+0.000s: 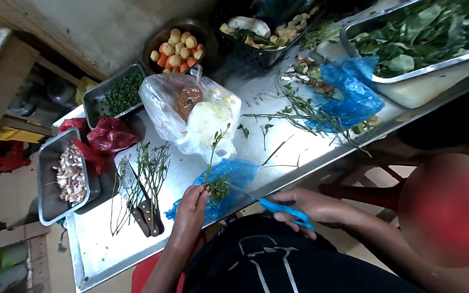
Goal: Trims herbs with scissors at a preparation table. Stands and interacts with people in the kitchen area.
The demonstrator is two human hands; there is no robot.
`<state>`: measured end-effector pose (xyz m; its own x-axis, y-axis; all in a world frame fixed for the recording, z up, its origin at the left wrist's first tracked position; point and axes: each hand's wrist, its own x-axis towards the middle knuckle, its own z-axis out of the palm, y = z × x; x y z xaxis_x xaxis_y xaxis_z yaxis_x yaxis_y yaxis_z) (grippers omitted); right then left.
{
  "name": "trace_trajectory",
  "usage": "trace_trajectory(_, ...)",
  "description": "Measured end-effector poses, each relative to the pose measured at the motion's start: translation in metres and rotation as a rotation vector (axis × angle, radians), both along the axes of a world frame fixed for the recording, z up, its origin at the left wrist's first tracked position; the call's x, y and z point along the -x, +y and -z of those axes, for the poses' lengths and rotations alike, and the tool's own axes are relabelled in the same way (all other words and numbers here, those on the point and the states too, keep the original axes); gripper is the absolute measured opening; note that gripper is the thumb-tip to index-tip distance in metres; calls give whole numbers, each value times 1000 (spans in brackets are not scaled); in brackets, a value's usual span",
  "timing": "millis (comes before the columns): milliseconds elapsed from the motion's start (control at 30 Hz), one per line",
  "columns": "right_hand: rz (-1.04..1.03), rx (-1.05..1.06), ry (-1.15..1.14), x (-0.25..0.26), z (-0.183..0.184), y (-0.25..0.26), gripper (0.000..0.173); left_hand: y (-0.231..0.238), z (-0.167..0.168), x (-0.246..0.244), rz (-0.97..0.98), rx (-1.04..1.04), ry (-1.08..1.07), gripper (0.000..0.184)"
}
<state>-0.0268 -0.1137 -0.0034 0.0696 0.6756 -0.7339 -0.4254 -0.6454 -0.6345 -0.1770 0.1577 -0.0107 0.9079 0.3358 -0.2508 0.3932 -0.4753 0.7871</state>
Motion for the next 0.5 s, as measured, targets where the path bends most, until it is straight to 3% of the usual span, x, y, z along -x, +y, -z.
trace_trajectory(500, -44, 46, 22, -5, -1, 7, 26, 5, -12, 21, 111, -247, -84, 24)
